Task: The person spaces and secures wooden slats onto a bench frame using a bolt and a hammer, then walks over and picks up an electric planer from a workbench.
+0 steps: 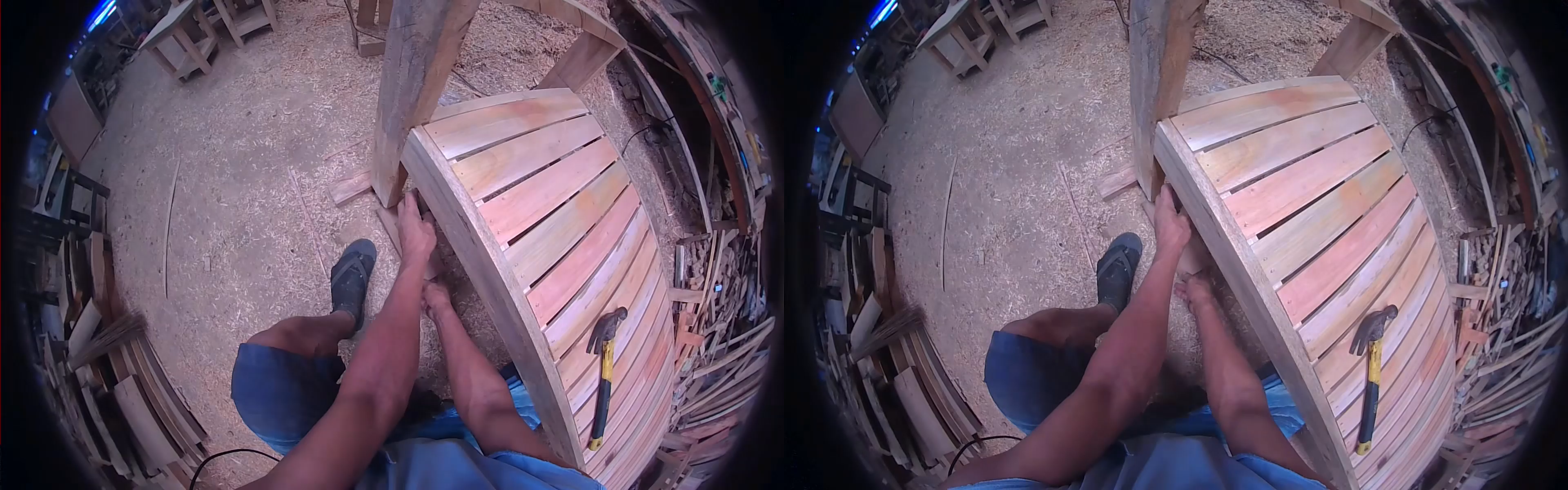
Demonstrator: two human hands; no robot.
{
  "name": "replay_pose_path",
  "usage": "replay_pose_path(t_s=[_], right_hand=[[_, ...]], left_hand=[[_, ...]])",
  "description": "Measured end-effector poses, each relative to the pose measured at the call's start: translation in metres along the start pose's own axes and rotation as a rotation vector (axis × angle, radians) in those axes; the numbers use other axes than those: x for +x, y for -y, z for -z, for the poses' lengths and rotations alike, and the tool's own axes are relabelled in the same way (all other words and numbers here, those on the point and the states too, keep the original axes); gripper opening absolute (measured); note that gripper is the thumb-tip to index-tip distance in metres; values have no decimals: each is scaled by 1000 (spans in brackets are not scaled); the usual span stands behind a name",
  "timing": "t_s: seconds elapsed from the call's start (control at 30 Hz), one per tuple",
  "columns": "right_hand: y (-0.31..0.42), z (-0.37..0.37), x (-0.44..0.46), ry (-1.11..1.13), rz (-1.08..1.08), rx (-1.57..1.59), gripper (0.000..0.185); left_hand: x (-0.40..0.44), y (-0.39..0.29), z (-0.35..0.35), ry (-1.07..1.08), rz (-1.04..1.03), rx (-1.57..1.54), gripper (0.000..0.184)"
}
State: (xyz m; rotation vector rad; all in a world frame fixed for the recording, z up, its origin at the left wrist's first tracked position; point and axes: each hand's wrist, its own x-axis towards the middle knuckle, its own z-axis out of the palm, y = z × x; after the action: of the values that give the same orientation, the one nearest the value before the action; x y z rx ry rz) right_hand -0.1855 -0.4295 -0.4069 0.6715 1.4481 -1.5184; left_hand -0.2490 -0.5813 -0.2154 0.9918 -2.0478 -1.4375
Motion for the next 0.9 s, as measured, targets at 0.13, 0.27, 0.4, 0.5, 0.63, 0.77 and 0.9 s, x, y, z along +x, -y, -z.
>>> replay_pose_path(t_s=[0.13, 0.27, 0.4, 0.5, 0.63, 0.77, 0.9], right_hand=[[-6, 9, -30, 63, 70, -152, 66], [40, -14, -113, 105, 36, -501, 65], [36, -19, -124, 353, 396, -888, 63], [83, -26, -231, 332, 536, -930, 58], [106, 3, -354, 223, 828, -842, 53], [128, 47, -468, -89, 927, -636, 46], [148, 135, -495, -843, 1226, -691, 47]], left_hand=[[9, 11, -4, -4, -18, 30, 64], [19, 44, -20, -16, -95, -71, 64], [23, 49, -20, -13, -105, -92, 63], [26, 51, -24, 9, -81, -120, 61], [33, 62, -27, 1, -103, -130, 60], [40, 55, -14, 21, -85, -22, 56], [29, 35, -13, -49, -76, -42, 53]])
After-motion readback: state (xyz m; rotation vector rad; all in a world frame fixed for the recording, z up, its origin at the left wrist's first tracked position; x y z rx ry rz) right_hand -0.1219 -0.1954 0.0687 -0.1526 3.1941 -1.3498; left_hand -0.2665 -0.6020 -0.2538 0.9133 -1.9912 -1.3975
